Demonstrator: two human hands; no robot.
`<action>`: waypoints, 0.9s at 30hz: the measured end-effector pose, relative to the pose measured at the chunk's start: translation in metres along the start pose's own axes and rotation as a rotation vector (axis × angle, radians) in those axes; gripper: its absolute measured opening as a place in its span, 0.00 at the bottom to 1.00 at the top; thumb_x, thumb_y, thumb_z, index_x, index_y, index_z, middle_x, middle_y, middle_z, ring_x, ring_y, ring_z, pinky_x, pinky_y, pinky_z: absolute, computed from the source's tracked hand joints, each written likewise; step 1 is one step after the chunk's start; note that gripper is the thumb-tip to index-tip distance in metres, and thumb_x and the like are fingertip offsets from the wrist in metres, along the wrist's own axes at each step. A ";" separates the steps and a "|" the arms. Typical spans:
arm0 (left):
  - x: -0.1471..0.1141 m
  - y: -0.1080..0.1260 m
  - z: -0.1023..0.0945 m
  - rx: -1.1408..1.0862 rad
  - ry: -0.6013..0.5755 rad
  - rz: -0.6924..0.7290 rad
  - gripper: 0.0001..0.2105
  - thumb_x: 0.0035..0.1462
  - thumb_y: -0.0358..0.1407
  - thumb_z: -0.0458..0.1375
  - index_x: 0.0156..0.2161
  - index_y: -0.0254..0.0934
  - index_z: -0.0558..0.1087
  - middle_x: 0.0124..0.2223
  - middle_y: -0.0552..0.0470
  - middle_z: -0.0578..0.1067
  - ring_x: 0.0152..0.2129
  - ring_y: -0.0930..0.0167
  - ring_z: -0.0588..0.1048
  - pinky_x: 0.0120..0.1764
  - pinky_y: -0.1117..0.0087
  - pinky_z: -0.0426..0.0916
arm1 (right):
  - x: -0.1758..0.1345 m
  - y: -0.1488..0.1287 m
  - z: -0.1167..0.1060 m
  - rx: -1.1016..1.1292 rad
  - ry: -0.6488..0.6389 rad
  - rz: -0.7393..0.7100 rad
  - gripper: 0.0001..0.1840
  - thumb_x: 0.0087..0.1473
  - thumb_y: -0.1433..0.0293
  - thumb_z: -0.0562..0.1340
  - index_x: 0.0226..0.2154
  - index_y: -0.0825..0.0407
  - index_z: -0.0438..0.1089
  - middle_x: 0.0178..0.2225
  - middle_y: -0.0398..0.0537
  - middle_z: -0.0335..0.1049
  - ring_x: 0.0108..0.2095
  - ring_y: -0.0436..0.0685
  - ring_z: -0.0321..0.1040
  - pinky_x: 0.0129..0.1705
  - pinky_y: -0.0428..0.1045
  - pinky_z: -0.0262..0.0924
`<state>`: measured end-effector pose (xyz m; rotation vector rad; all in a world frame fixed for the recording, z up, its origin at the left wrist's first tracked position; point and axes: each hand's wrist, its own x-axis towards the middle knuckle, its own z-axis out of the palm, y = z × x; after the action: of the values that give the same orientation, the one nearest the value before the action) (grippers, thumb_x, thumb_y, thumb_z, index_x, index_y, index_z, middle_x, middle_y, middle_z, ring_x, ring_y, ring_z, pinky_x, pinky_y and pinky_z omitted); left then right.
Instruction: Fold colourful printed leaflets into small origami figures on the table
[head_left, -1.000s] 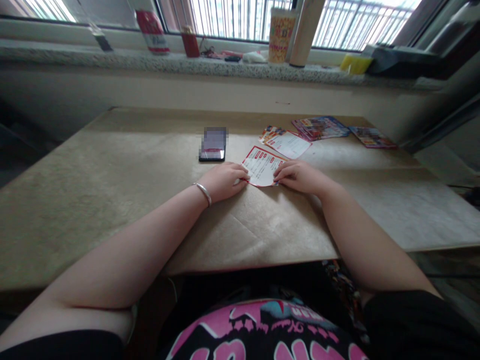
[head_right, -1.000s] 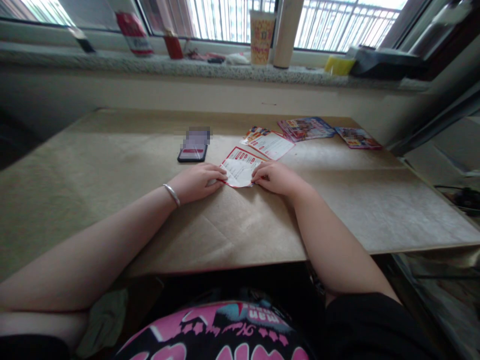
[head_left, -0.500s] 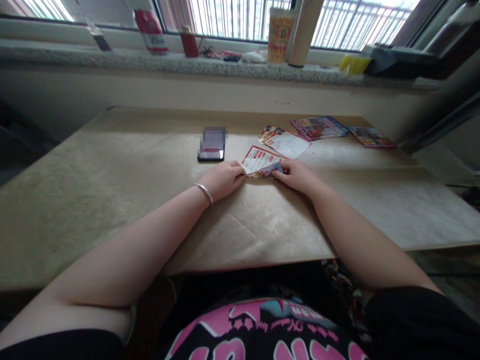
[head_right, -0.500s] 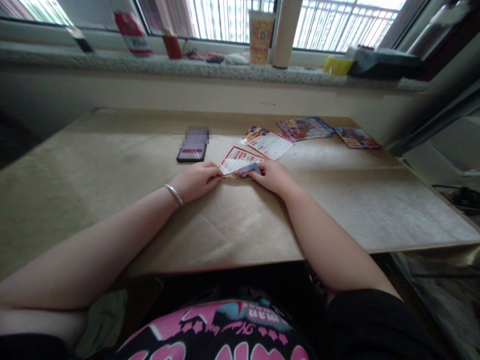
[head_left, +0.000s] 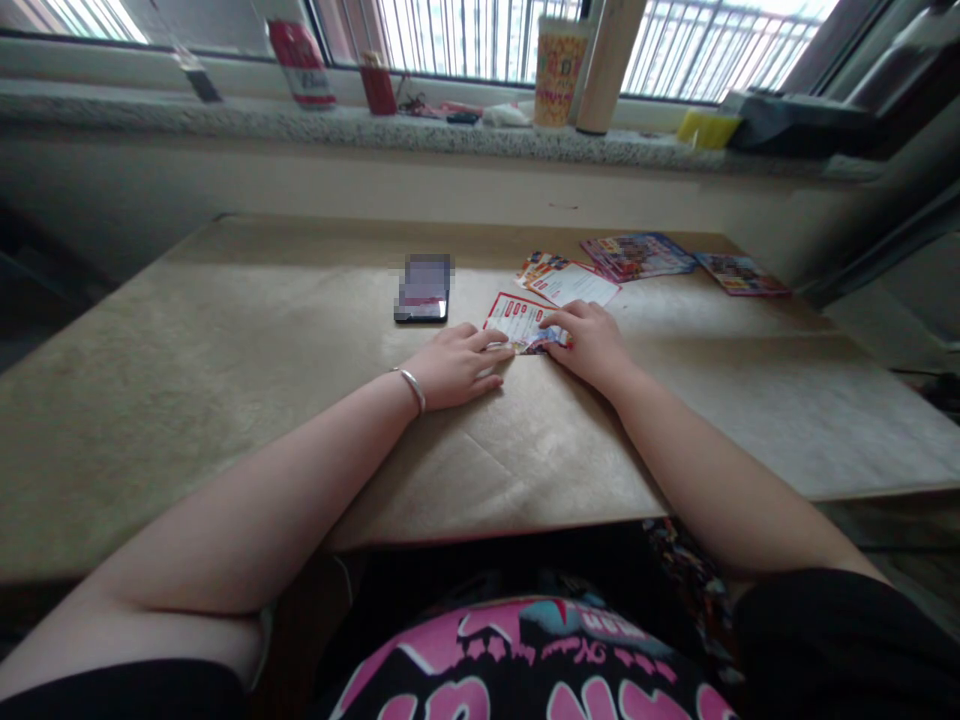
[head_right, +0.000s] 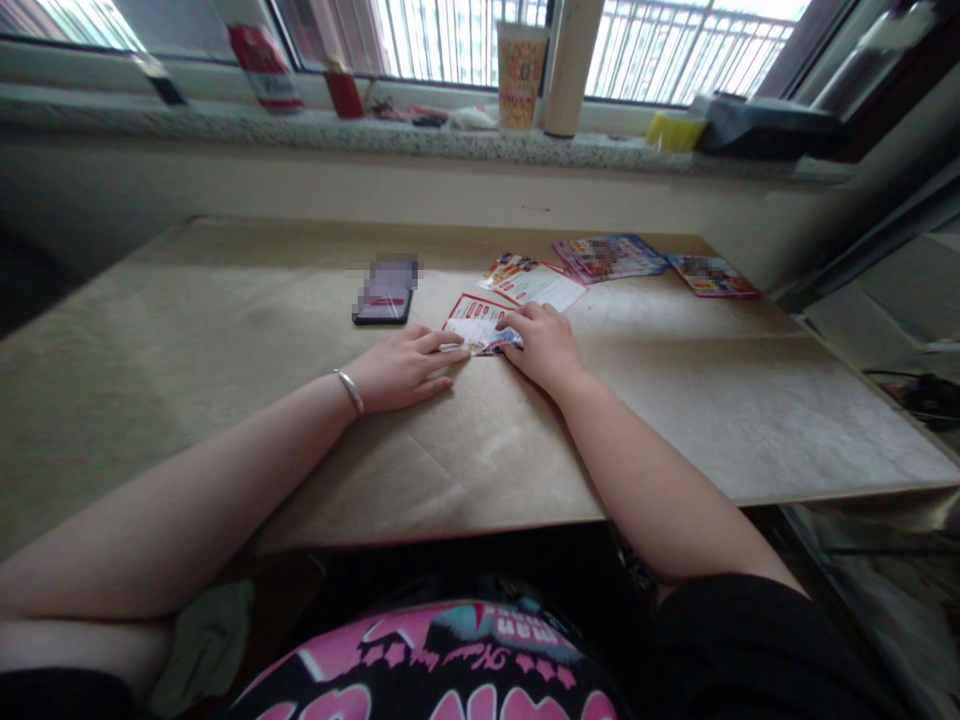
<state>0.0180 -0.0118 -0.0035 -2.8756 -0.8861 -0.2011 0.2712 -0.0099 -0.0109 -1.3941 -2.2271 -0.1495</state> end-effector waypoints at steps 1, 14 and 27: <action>0.001 0.001 -0.001 -0.005 -0.008 0.002 0.22 0.65 0.46 0.50 0.61 0.41 0.65 0.60 0.47 0.68 0.48 0.61 0.68 0.54 0.59 0.61 | 0.001 -0.001 -0.001 -0.005 -0.034 -0.109 0.11 0.56 0.67 0.61 0.40 0.47 0.77 0.42 0.52 0.74 0.42 0.61 0.66 0.46 0.56 0.60; 0.004 0.002 -0.002 -0.032 0.033 -0.027 0.17 0.63 0.43 0.53 0.53 0.39 0.72 0.54 0.47 0.74 0.47 0.61 0.70 0.51 0.59 0.64 | 0.006 -0.014 -0.004 -0.093 -0.238 -0.364 0.17 0.59 0.73 0.54 0.44 0.46 0.76 0.42 0.50 0.75 0.43 0.61 0.64 0.46 0.54 0.56; 0.003 -0.007 -0.017 -0.068 -0.069 -0.064 0.16 0.65 0.39 0.49 0.43 0.35 0.77 0.46 0.46 0.77 0.44 0.66 0.74 0.49 0.65 0.67 | 0.004 -0.004 -0.025 -0.059 -0.303 -0.290 0.17 0.55 0.75 0.56 0.40 0.46 0.78 0.39 0.49 0.76 0.41 0.59 0.68 0.43 0.52 0.59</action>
<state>0.0144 -0.0069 0.0142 -2.9351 -1.0042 -0.1411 0.2749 -0.0175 0.0131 -1.1799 -2.6914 -0.1092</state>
